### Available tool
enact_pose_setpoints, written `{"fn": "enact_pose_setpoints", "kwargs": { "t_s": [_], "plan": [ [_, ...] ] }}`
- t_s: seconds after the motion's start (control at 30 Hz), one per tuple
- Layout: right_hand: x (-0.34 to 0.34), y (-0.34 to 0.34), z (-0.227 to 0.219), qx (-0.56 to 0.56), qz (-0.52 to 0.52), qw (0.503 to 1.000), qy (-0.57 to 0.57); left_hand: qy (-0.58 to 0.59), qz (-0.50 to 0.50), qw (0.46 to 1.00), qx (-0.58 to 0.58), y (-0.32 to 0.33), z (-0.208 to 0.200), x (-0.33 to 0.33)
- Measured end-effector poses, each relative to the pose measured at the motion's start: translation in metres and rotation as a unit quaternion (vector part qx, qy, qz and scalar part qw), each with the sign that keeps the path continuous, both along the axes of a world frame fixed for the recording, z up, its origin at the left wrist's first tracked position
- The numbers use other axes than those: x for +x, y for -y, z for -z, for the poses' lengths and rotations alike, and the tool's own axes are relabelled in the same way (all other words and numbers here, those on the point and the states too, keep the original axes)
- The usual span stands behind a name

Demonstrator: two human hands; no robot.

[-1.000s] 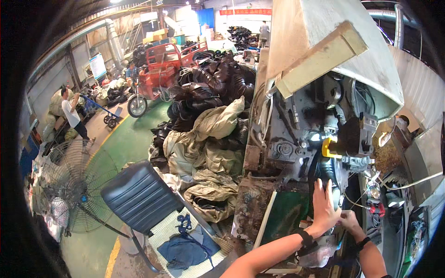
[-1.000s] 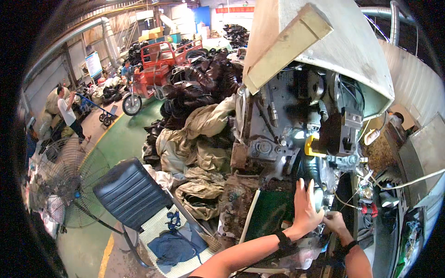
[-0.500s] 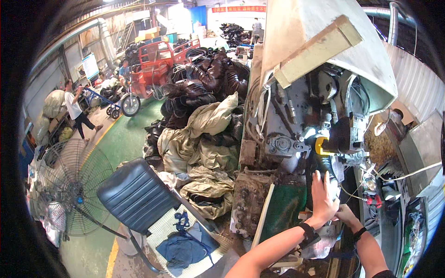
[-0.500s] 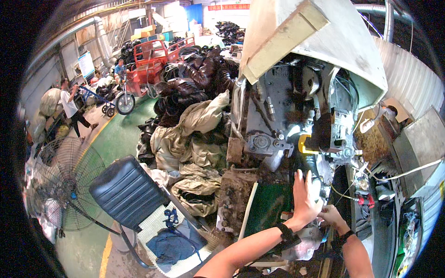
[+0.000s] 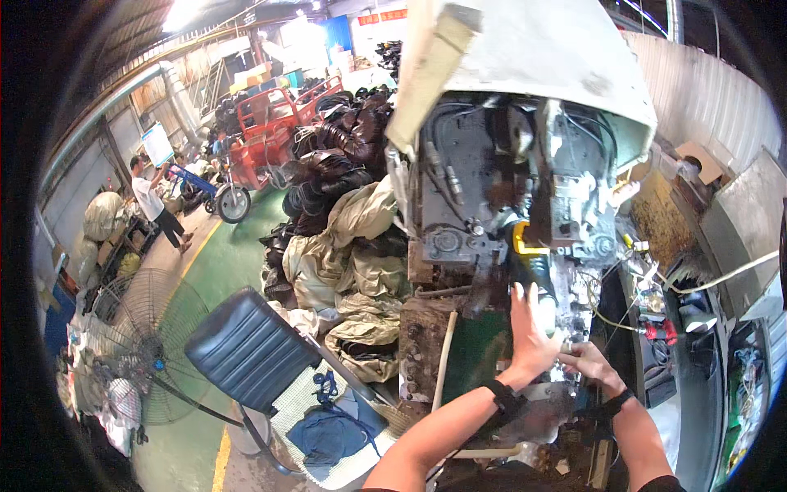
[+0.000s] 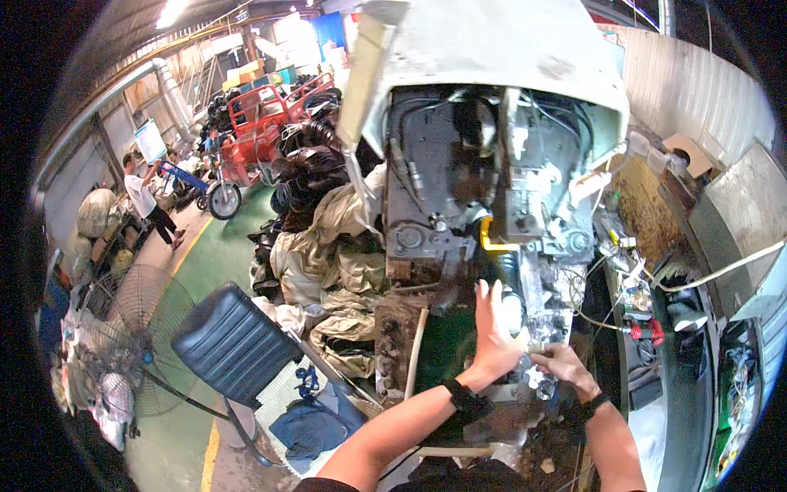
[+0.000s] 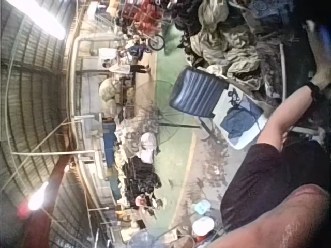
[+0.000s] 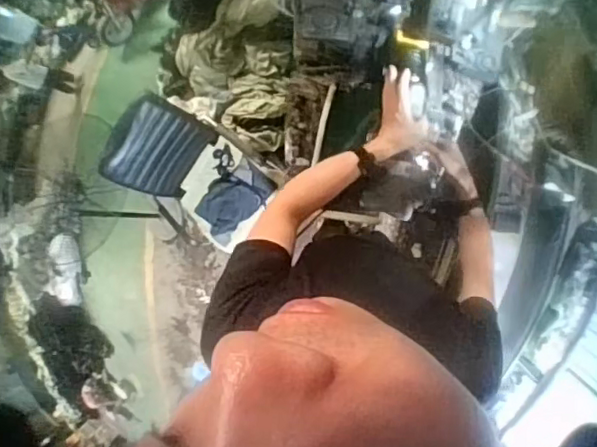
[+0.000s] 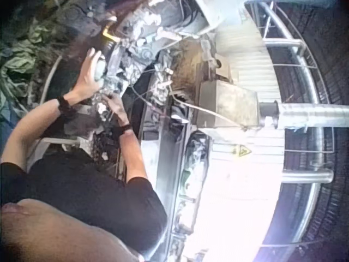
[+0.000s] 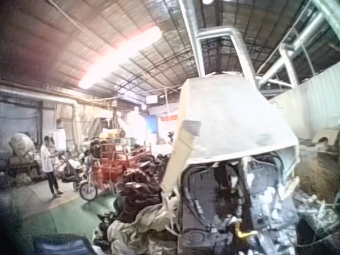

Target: Operate a shoe lasting machine and inspect shoes on a conveyor belt in a factory setting.

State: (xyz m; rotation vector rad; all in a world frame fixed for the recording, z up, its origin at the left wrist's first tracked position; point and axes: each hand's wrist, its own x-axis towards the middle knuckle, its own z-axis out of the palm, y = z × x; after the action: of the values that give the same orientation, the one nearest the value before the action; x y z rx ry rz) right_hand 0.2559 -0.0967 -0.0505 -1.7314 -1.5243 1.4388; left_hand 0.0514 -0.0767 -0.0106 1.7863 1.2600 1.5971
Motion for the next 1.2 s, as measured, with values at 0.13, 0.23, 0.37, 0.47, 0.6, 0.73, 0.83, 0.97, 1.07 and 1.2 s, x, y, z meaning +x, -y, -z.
{"fn": "enact_pose_setpoints", "kwargs": {
  "t_s": [0.13,0.23,0.37,0.47,0.6,0.73,0.83,0.97,1.07,1.2],
  "plan": [
    [-0.001,-0.009,0.003,0.017,-0.034,0.993,0.112,-0.040,-0.014,0.999,-0.009,-0.006,0.002,-0.005],
    [0.003,-0.014,0.002,0.118,-0.084,0.983,0.110,-0.060,-0.020,0.994,-0.092,0.008,-0.021,-0.001],
    [0.006,-0.010,0.009,0.130,-0.054,0.984,0.110,-0.045,-0.001,0.995,-0.092,0.005,-0.011,0.006],
    [0.008,-0.003,0.006,0.125,-0.059,0.983,0.120,-0.049,0.008,0.997,-0.060,0.007,-0.005,0.006],
    [0.001,0.001,-0.004,0.109,-0.064,0.985,0.115,-0.037,0.020,0.999,-0.032,0.007,0.005,-0.002],
    [0.003,0.004,0.003,0.145,-0.040,0.984,0.093,-0.027,0.044,0.997,-0.055,0.006,0.001,-0.002],
    [0.009,-0.001,0.011,0.149,-0.029,0.982,0.111,-0.066,0.034,0.992,-0.097,0.012,-0.008,0.007],
    [0.009,-0.002,0.015,0.151,0.000,0.982,0.109,-0.025,0.067,0.994,-0.088,0.011,0.004,0.005],
    [0.009,-0.002,0.020,0.171,0.003,0.978,0.121,0.005,0.086,0.991,-0.103,0.016,-0.001,0.009],
    [0.006,0.003,0.020,0.197,0.030,0.978,0.055,-0.006,0.059,0.992,-0.112,0.020,-0.004,0.007]
  ]
}}
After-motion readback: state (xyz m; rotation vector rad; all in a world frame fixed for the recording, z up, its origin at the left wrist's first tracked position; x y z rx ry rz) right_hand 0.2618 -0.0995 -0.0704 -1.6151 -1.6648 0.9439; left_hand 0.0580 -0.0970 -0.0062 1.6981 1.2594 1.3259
